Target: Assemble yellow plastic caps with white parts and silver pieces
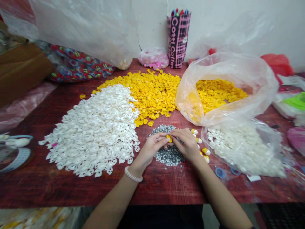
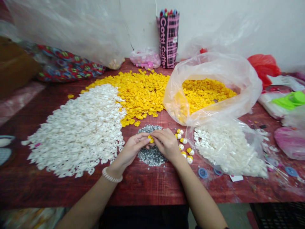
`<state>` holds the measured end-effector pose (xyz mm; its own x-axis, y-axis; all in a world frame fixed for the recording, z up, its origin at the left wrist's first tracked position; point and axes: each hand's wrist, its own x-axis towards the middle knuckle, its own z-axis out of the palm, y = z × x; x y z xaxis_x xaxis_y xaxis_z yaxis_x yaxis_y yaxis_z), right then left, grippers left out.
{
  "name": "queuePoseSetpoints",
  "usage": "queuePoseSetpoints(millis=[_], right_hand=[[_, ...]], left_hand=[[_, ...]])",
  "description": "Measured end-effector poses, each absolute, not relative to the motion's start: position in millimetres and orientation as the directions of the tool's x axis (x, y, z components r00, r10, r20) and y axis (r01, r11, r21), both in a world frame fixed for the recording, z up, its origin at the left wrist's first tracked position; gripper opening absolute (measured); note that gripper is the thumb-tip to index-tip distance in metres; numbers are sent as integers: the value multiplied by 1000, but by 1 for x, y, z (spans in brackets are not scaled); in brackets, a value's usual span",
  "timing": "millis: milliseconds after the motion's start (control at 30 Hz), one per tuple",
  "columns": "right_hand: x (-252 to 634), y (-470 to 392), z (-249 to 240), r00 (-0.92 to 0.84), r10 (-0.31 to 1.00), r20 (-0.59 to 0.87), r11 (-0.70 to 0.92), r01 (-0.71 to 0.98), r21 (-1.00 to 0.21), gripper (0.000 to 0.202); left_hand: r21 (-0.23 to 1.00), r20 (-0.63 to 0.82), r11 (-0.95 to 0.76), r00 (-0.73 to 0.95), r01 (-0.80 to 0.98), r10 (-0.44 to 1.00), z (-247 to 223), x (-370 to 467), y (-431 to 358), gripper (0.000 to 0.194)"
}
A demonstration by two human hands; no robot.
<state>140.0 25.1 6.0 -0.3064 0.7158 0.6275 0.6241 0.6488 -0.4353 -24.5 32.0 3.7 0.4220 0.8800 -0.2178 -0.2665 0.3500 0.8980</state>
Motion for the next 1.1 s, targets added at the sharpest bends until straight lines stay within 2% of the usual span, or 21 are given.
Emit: queuePoseSetpoints(millis=[133, 433, 500, 667, 767, 933, 1100], right_hand=[[139, 24, 8, -321, 706, 631, 667, 602, -439, 18], [142, 21, 16, -259, 775, 576, 617, 505, -603, 19], [142, 22, 15, -254, 769, 586, 620, 516, -590, 17], [142, 24, 10, -314, 707, 634, 669, 587, -455, 18], [141, 23, 10, -311, 696, 647, 682, 566, -462, 19], [140, 22, 14, -294, 711, 639, 679, 522, -516, 18], [140, 23, 13, -317, 684, 657, 694, 561, -452, 17]], left_hand=[[913, -202, 323, 415, -247, 887, 3, -27, 33, 26], [825, -210, 418, 480, -381, 852, 6, -25, 29, 23], [833, -218, 414, 470, -366, 855, 6, -25, 30, 23], [907, -193, 316, 392, -278, 899, 6, -25, 32, 27], [900, -192, 326, 409, -288, 892, 7, -27, 33, 25], [828, -243, 443, 492, -344, 836, 6, -31, 33, 22], [851, -247, 428, 488, -304, 837, 7, -32, 34, 21]])
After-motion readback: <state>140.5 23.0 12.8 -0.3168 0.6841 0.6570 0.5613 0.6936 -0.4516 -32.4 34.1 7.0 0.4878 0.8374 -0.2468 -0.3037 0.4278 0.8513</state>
